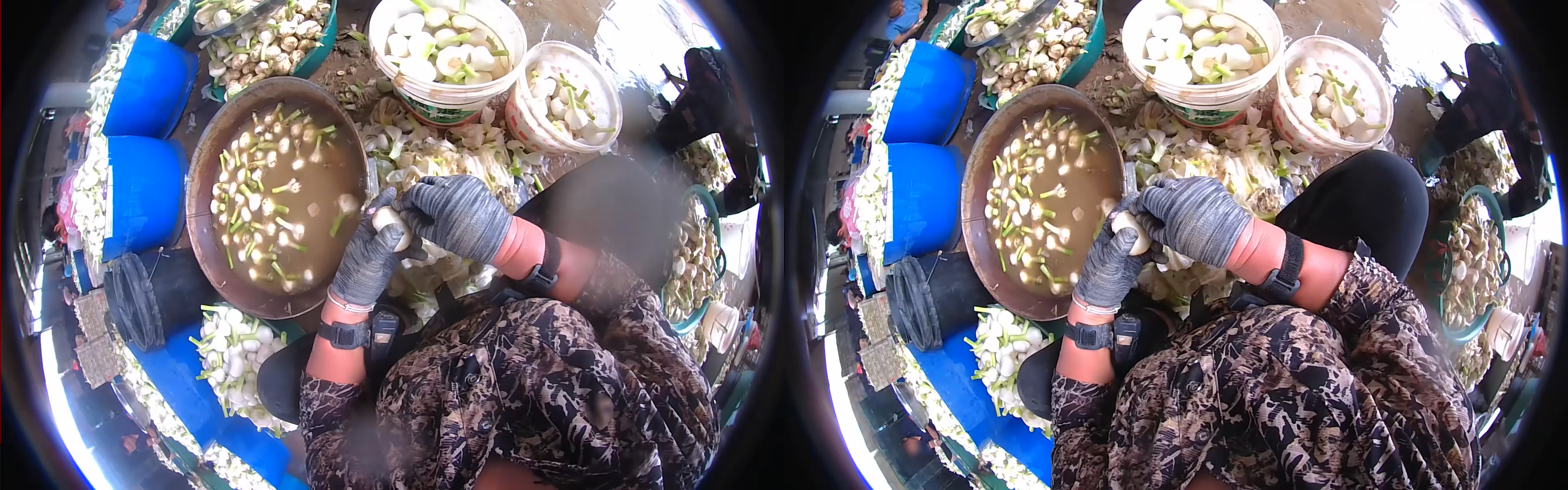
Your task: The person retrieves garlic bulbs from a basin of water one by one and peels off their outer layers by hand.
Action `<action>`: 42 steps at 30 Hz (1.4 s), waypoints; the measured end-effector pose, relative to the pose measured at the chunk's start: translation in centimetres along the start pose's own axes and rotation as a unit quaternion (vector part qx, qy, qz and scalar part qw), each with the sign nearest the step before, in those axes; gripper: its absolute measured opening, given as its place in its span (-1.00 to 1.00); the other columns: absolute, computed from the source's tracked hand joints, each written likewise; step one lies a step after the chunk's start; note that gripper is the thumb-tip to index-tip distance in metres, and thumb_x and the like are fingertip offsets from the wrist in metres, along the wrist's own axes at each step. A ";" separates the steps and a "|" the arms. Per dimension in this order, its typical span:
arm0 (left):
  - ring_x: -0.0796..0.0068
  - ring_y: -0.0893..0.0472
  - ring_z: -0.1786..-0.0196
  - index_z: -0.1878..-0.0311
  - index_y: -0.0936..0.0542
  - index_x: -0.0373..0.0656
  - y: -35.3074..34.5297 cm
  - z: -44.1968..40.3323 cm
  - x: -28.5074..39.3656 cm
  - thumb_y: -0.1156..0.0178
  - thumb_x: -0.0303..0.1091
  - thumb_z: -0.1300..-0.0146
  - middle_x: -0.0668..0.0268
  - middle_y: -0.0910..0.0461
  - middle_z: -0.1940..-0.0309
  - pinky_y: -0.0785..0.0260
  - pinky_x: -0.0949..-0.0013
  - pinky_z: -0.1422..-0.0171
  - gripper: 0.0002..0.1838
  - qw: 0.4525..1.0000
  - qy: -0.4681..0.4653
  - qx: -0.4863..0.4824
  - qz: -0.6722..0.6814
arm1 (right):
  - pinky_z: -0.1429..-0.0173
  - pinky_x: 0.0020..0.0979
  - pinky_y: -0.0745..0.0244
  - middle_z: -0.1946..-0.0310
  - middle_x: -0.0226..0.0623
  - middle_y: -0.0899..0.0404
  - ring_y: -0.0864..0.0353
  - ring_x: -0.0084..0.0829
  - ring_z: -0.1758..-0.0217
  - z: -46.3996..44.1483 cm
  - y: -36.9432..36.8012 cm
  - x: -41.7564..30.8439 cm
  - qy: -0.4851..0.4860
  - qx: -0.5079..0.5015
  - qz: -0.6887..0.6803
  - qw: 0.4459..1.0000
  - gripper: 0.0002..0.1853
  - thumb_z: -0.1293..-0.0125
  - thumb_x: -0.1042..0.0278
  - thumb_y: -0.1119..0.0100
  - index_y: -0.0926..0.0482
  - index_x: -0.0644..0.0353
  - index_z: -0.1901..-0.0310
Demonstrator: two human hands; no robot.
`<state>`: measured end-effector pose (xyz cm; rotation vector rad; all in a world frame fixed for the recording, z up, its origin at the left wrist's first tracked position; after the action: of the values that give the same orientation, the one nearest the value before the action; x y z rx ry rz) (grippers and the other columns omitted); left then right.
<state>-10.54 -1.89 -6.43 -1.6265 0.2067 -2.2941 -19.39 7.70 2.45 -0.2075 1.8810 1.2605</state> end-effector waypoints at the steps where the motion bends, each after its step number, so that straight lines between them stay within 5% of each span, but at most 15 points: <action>1: 0.43 -0.42 -0.20 -0.37 -0.24 -0.31 -0.4 0.0 0.4 -0.27 -0.01 -0.25 0.20 -0.44 -0.15 -0.32 0.36 -0.30 -0.22 1.000 0.009 0.001 -0.014 | 0.21 -0.15 -0.54 0.37 -0.10 -0.64 -0.65 -0.05 0.28 -0.1 0.0 0.1 -0.027 -0.013 0.007 1.000 -0.83 -0.18 0.26 -0.21 -0.62 0.12 0.25; 10: 0.35 -0.37 -0.32 -0.43 -0.21 -0.23 -2.9 1.4 5.5 -0.28 0.02 -0.23 0.22 -0.40 -0.25 -0.18 0.27 -0.44 -0.17 0.937 -0.185 0.016 -0.296 | 0.27 -0.20 -0.50 0.44 -0.06 -0.60 -0.61 -0.03 0.35 -0.2 -3.9 4.3 -0.117 -0.016 -0.178 0.977 -0.89 -0.17 0.41 -0.24 -0.55 0.22 0.30; 13: 0.32 -0.37 -0.29 -0.40 -0.20 -0.29 -0.9 0.8 3.3 -0.29 -0.25 -0.20 0.10 -0.35 -0.25 -0.26 0.26 -0.39 -0.24 0.990 -0.048 0.017 -0.134 | 0.28 -0.18 -0.50 0.47 -0.06 -0.58 -0.61 -0.02 0.39 0.1 -0.6 0.8 0.019 0.096 -0.054 0.994 -0.89 -0.17 0.43 -0.22 -0.54 0.21 0.27; 16: 0.37 -0.37 -0.31 -0.41 -0.23 -0.24 -2.3 1.0 3.8 -0.25 -0.06 -0.27 0.20 -0.40 -0.24 -0.20 0.28 -0.42 -0.25 0.992 -0.025 0.010 -0.123 | 0.28 -0.18 -0.51 0.45 -0.04 -0.59 -0.60 0.02 0.36 0.0 -1.3 1.6 -0.060 0.080 -0.064 0.993 -0.88 -0.17 0.43 -0.22 -0.54 0.20 0.27; 17: 0.31 -0.36 -0.33 -0.42 -0.20 -0.24 -2.0 0.9 4.3 -0.22 -0.17 -0.27 0.16 -0.36 -0.28 -0.21 0.26 -0.43 -0.27 0.951 -0.105 0.022 -0.290 | 0.23 -0.25 -0.52 0.45 -0.10 -0.61 -0.63 -0.16 0.37 0.0 -1.9 2.5 -0.100 0.080 -0.086 0.988 -0.88 -0.24 0.40 -0.21 -0.56 0.22 0.22; 22: 0.16 -0.32 -0.38 -0.46 -0.08 -0.21 -2.0 1.9 5.4 -0.19 -0.26 -0.23 0.06 -0.24 -0.35 -0.16 0.21 -0.48 -0.21 0.853 -0.230 0.085 -0.461 | 0.16 -0.40 -0.49 0.43 -0.33 -0.61 -0.49 -0.57 0.34 -0.1 -4.9 6.3 -0.221 -0.013 -0.250 0.943 -0.74 -0.39 0.23 -0.18 -0.59 0.28 0.11; 24: 0.17 -0.32 -0.38 -0.46 -0.09 -0.23 -1.8 2.3 6.2 -0.18 -0.25 -0.23 0.07 -0.25 -0.35 -0.15 0.21 -0.49 -0.22 0.848 -0.267 0.091 -0.449 | 0.13 -0.27 -0.52 0.32 0.07 -0.64 -0.60 -0.10 0.35 0.0 -5.3 5.1 -0.156 -0.017 -0.397 0.904 -0.63 -0.31 0.12 -0.23 -0.58 0.28 0.04; 25: 0.20 -0.33 -0.36 -0.46 -0.09 -0.21 -1.2 2.3 6.1 -0.18 -0.20 -0.27 0.11 -0.25 -0.35 -0.17 0.22 -0.47 -0.23 0.886 -0.271 0.095 -0.363 | 0.14 -0.24 -0.52 0.31 0.05 -0.63 -0.62 -0.05 0.30 0.5 -5.0 3.8 -0.175 -0.083 -0.398 0.897 -0.63 -0.27 0.09 -0.28 -0.59 0.26 0.11; 26: 0.20 -0.33 -0.36 -0.46 -0.09 -0.21 -1.1 2.2 5.9 -0.18 -0.20 -0.27 0.11 -0.25 -0.35 -0.17 0.22 -0.47 -0.23 0.886 -0.273 0.096 -0.363 | 0.14 -0.24 -0.52 0.31 0.05 -0.63 -0.62 -0.05 0.30 0.6 -5.1 3.6 -0.173 -0.084 -0.397 0.897 -0.63 -0.27 0.09 -0.28 -0.59 0.26 0.11; 28: 0.27 -0.37 -0.31 -0.42 -0.18 -0.21 -0.1 1.1 3.7 -0.17 -0.17 -0.32 0.13 -0.34 -0.30 -0.21 0.25 -0.43 -0.31 0.953 -0.139 0.093 -0.254 | 0.15 -0.19 -0.51 0.34 0.02 -0.62 -0.61 0.00 0.26 0.4 -3.3 3.0 -0.108 -0.032 -0.118 0.987 -0.70 -0.25 0.13 -0.29 -0.59 0.22 0.18; 30: 0.35 -0.43 -0.25 -0.37 -0.27 -0.23 -0.8 0.4 4.0 -0.16 -0.20 -0.37 0.16 -0.43 -0.22 -0.26 0.30 -0.38 -0.41 0.947 -0.111 0.053 -0.296 | 0.16 -0.15 -0.50 0.38 -0.01 -0.61 -0.59 0.04 0.27 0.4 -2.4 2.8 -0.061 0.029 -0.087 0.994 -0.73 -0.23 0.16 -0.29 -0.57 0.21 0.25; 32: 0.41 -0.47 -0.20 -0.32 -0.34 -0.26 -1.1 0.2 4.1 -0.16 -0.28 -0.37 0.18 -0.47 -0.17 -0.29 0.34 -0.34 -0.48 0.939 -0.097 0.075 -0.321 | 0.24 -0.32 -0.45 0.45 -0.17 -0.57 -0.46 -0.32 0.44 0.3 -2.0 3.7 -0.094 0.051 -0.097 0.990 -0.83 -0.25 0.34 -0.32 -0.56 0.22 0.28; 34: 0.41 -0.47 -0.21 -0.33 -0.33 -0.25 -1.0 -0.1 3.7 -0.20 -0.31 -0.33 0.19 -0.46 -0.19 -0.33 0.34 -0.33 -0.45 0.948 -0.105 0.079 -0.288 | 0.20 -0.38 -0.47 0.45 -0.31 -0.60 -0.46 -0.57 0.35 0.4 -2.8 6.5 -0.200 0.037 -0.276 0.940 -0.78 -0.35 0.29 -0.25 -0.56 0.32 0.25; 36: 0.37 -0.47 -0.22 -0.35 -0.31 -0.25 -1.4 -0.2 4.1 -0.24 -0.32 -0.29 0.19 -0.45 -0.19 -0.37 0.33 -0.32 -0.40 0.968 -0.095 0.084 -0.216 | 0.12 -0.29 -0.51 0.34 -0.02 -0.67 -0.64 -0.25 0.31 0.1 -1.8 7.5 -0.233 0.010 -0.226 0.946 -0.66 -0.30 0.14 -0.24 -0.62 0.34 0.20; 42: 0.27 -0.44 -0.25 -0.36 -0.29 -0.12 -2.7 -1.6 2.8 -0.27 -0.08 -0.26 0.24 -0.34 -0.26 -0.52 0.10 -0.21 -0.32 0.996 -0.077 0.018 -0.034 | 0.17 -0.20 -0.50 0.42 -0.02 -0.60 -0.59 -0.09 0.36 1.0 -0.2 6.7 -0.183 0.063 -0.221 0.956 -0.74 -0.27 0.20 -0.25 -0.58 0.26 0.26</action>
<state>-13.38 -0.43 -3.71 -1.8080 0.0745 -2.1951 -23.02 10.42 -2.57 -0.2876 1.4820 0.8057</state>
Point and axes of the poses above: each hand's wrist, its own z-axis away from the middle knuckle, its own y-axis out of the back of the hand, x = y × z, the point moved 9 cm from there along -z, towards the middle knuckle
